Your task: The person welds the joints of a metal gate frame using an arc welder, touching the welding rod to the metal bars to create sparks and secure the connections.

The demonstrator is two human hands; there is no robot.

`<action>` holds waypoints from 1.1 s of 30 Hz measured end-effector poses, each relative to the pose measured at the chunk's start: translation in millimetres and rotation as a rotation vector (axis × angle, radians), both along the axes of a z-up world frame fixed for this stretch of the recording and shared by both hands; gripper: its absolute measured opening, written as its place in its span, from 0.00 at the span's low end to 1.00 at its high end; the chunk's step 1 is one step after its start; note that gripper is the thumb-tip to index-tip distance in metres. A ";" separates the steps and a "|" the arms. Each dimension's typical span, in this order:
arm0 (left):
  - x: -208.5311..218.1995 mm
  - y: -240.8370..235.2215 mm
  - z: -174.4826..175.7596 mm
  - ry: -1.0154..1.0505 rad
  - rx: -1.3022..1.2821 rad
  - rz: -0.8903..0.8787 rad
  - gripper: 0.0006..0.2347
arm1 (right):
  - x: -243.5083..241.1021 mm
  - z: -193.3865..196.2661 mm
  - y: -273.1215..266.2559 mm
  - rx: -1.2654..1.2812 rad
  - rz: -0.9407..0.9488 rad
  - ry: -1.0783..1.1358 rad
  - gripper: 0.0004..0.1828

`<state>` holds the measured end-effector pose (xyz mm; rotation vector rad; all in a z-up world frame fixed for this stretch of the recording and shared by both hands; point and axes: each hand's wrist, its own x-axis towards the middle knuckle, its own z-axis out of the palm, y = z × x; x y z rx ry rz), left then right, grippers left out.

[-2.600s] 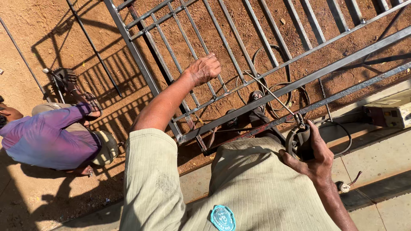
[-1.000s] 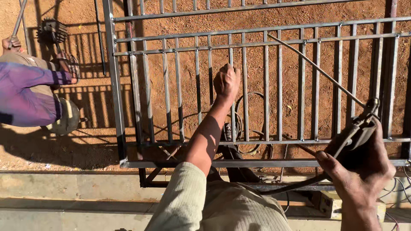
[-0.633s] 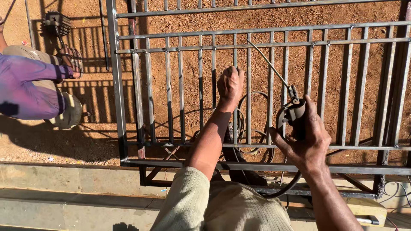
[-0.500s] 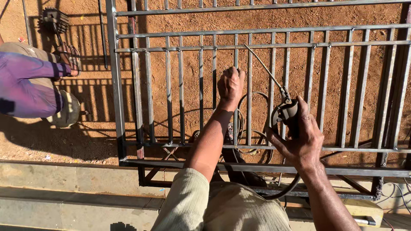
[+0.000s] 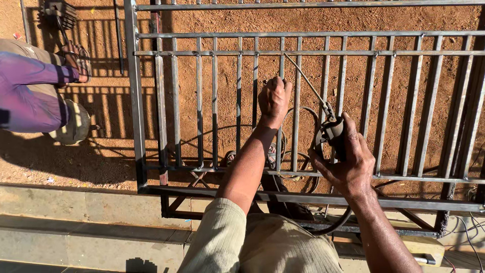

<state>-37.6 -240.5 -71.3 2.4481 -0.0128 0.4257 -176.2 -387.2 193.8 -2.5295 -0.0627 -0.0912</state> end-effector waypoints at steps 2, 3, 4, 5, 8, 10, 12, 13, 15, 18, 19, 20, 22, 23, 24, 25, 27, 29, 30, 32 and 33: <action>1.9 0.2 0.7 0.080 0.085 -0.040 0.07 | 1.1 -1.3 0.4 -0.004 0.013 -0.006 0.55; 2.3 -0.2 -0.6 0.120 0.126 -0.060 0.07 | 1.5 -1.9 0.3 -0.007 0.019 -0.010 0.55; 1.7 -0.4 -2.3 0.104 0.111 -0.053 0.07 | 1.7 -2.3 0.1 0.003 0.022 -0.005 0.55; 1.1 -0.5 -4.0 0.088 0.096 -0.045 0.06 | 1.7 -2.5 -0.2 0.013 0.025 0.000 0.55; 1.9 -1.1 -6.6 0.104 0.087 -0.033 0.06 | 2.5 -2.5 -0.6 0.031 0.041 -0.022 0.54; 2.5 -1.3 -7.3 0.117 0.088 -0.031 0.07 | 2.8 -2.1 -0.7 0.036 0.041 -0.028 0.54; 1.2 -1.3 -8.8 0.111 0.080 -0.035 0.07 | 2.0 -1.7 -0.5 0.035 0.028 -0.013 0.54; 0.3 -1.0 -10.3 0.109 0.115 -0.050 0.06 | 1.6 -1.9 -0.1 0.023 0.023 -0.002 0.54; 1.7 -0.3 -12.9 0.101 0.186 -0.077 0.04 | 3.7 -3.2 0.7 -0.001 0.015 0.015 0.55; -0.6 -1.1 -12.4 0.154 -0.004 -0.046 0.05 | 3.6 -2.4 1.6 0.017 0.008 0.034 0.55; 0.2 -1.0 -11.0 0.141 0.049 -0.047 0.05 | 4.5 -2.5 2.0 0.018 0.018 0.017 0.55; 0.2 -1.2 -9.5 0.131 0.102 -0.048 0.04 | 4.9 -2.7 2.3 0.018 0.029 0.001 0.55; -0.4 -0.9 -7.1 0.112 0.120 -0.035 0.05 | 5.3 -2.9 2.8 0.016 0.039 -0.018 0.55; -0.7 -0.8 -6.5 0.103 0.084 -0.020 0.05 | 5.4 -2.9 3.3 0.013 0.039 -0.021 0.55; -1.4 -1.3 -6.5 0.096 0.046 -0.006 0.06 | 5.1 -2.6 3.2 0.009 0.040 -0.023 0.55; -1.9 -1.5 -7.2 0.074 0.087 -0.008 0.04 | 4.9 -2.1 3.1 0.017 0.037 -0.014 0.55; -1.5 -1.1 -9.4 0.026 0.169 -0.015 0.02 | 5.2 -1.5 3.4 0.032 0.029 -0.001 0.55; 0.8 -2.4 -10.6 0.062 0.223 -0.016 0.02 | 6.9 -1.0 3.1 0.036 0.019 0.030 0.55; 0.8 -2.7 -10.2 0.082 0.250 -0.016 0.03 | 7.0 -0.5 3.1 0.039 0.015 0.048 0.55; -3.5 -0.6 -6.9 0.176 0.122 -0.018 0.02 | 5.7 1.9 2.4 0.043 0.031 0.019 0.55; -4.0 0.2 -5.0 0.222 0.058 -0.018 0.04 | 5.9 2.6 2.3 0.046 0.040 0.003 0.56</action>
